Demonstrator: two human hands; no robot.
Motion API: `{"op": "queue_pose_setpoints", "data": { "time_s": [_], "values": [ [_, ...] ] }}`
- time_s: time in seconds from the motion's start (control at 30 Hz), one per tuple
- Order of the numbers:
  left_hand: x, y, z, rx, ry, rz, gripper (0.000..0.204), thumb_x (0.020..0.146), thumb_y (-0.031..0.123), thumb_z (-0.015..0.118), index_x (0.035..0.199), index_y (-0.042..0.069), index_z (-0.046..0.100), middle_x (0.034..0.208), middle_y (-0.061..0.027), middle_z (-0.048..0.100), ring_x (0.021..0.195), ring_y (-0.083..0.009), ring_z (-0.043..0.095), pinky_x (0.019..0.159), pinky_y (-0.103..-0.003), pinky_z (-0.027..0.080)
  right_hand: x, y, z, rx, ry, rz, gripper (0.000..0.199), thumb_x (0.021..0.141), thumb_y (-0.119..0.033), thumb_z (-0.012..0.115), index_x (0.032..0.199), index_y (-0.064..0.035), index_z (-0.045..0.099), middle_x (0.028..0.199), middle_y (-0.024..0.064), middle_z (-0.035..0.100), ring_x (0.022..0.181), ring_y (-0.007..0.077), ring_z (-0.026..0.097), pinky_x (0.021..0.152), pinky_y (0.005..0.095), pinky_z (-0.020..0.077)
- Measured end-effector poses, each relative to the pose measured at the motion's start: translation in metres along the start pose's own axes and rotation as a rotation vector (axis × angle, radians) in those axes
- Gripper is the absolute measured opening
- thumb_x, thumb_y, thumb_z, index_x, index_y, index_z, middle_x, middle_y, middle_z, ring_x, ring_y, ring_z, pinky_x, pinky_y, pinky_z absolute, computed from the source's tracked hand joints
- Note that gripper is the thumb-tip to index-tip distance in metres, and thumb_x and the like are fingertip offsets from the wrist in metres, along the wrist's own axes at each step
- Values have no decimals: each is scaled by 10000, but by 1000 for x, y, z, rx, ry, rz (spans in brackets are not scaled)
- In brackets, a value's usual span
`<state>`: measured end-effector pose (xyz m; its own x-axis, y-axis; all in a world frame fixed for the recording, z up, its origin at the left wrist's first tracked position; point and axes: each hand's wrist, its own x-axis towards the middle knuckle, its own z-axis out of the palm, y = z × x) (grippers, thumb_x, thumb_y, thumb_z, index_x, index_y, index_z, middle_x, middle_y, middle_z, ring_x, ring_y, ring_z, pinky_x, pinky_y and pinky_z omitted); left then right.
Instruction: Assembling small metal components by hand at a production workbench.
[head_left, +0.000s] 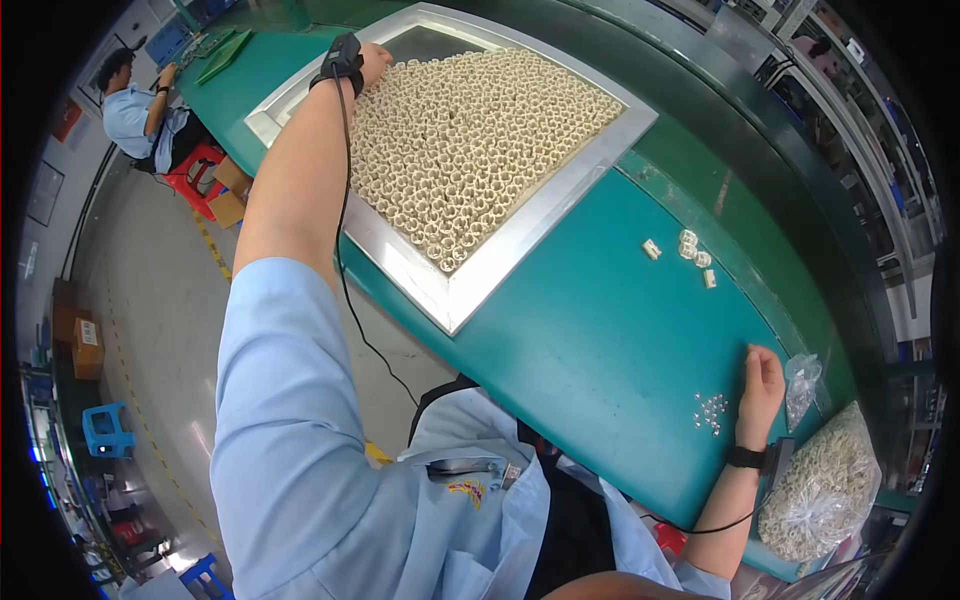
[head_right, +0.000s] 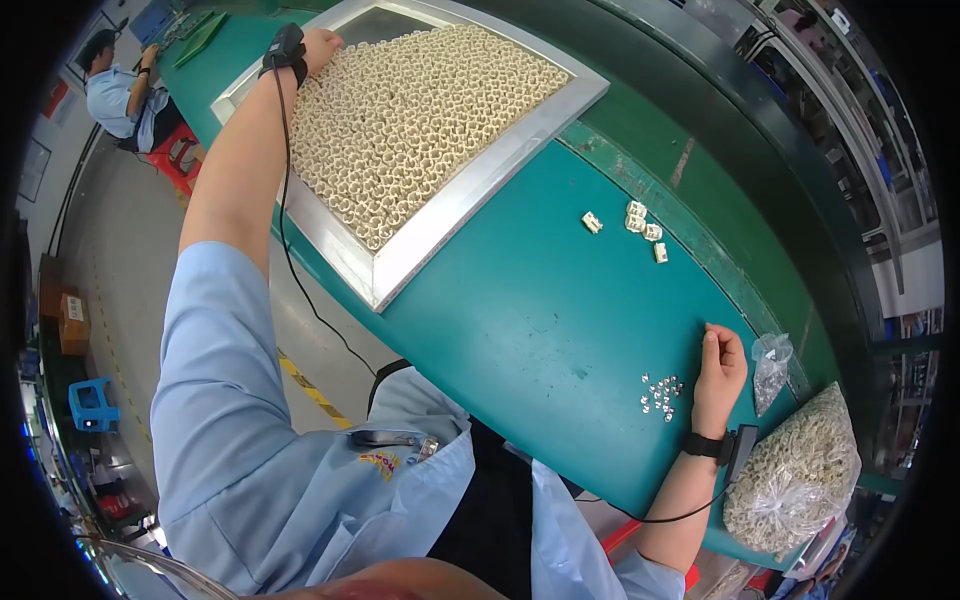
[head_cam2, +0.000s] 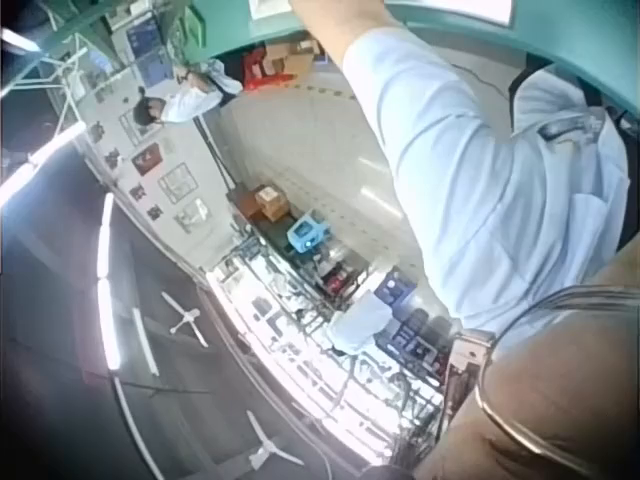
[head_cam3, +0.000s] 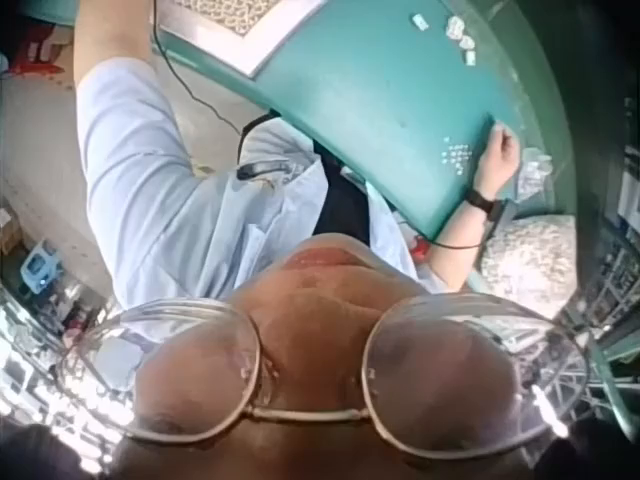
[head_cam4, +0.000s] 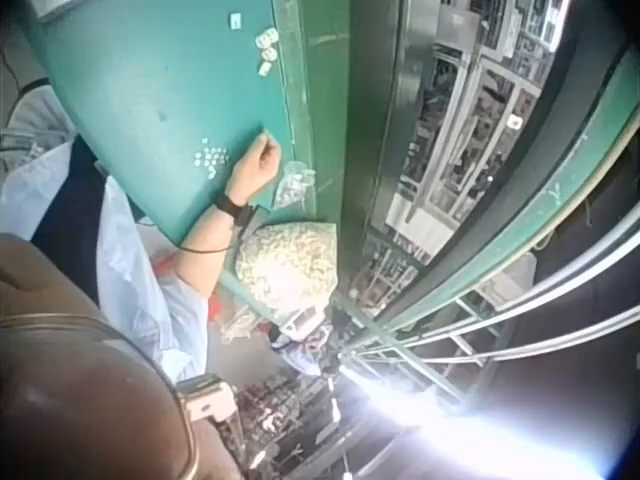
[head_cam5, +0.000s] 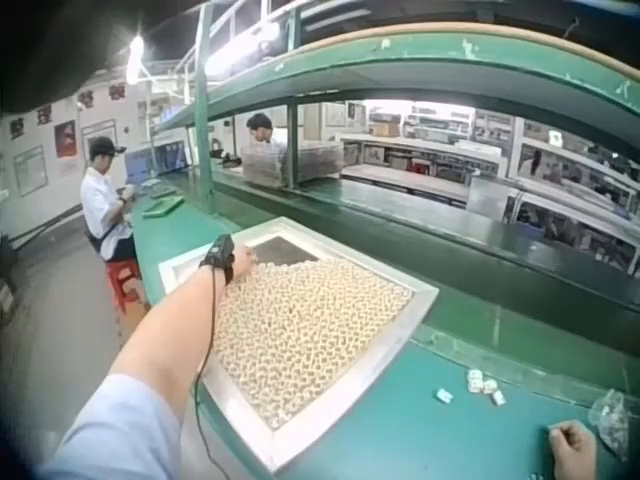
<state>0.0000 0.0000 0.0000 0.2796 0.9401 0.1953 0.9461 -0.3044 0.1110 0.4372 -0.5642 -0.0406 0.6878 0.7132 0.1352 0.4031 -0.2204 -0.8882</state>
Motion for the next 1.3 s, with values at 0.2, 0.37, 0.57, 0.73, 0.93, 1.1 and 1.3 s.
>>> {"op": "queue_pose_setpoints", "data": {
  "time_s": [0.2,0.37,0.57,0.73,0.93,1.1,1.3],
  "values": [
    [8,-19,-5,-351,225,-38,269,887,312,611,1070,137,703,953,-91,705,870,-206,652,797,-352,502,-3,-4,2,38,-6,-31,144,947,-115,556,992,5,621,879,-18,579,781,51,492,708,188,404],
    [-32,29,-29,-924,251,67,302,893,261,638,1126,70,620,955,-49,673,864,-152,615,797,-283,477,-1,-6,1,-8,-64,-40,172,957,-144,545,1021,4,606,931,-6,595,847,69,516,774,199,412],
    [-198,200,-86,-1128,-171,571,254,892,211,616,1102,72,650,971,-72,674,901,-167,620,805,-294,479,2,2,0,-2,-32,-50,163,941,-150,575,1003,-6,621,919,-13,612,862,63,533,776,195,418],
    [-258,276,-48,-723,-226,870,207,893,170,595,1059,55,643,1014,-109,638,981,-273,610,874,-349,473,-1,-4,0,61,-60,-59,168,932,-163,592,1002,-14,626,904,-22,611,849,56,535,764,191,418],
    [-249,305,7,-467,-41,803,199,893,169,592,1048,50,626,1082,-152,598,1028,-350,583,867,-411,476,-4,-6,-4,109,-96,-37,178,930,-178,596,1001,-18,632,883,-22,610,823,57,532,747,193,420],
    [-249,320,12,-471,-150,755,222,896,179,593,1064,34,607,1011,-167,622,957,-355,600,834,-410,482,-10,-23,-5,-102,-144,-132,182,924,-170,599,979,-2,639,864,-6,615,799,60,529,707,210,438],
    [-301,371,-10,-758,-354,861,222,916,176,595,1086,33,600,1003,-90,640,878,-204,631,800,-300,479,-20,-38,-14,-229,-331,-202,152,890,-129,624,973,-4,644,829,20,602,773,93,547,681,238,459]
  ]
}}
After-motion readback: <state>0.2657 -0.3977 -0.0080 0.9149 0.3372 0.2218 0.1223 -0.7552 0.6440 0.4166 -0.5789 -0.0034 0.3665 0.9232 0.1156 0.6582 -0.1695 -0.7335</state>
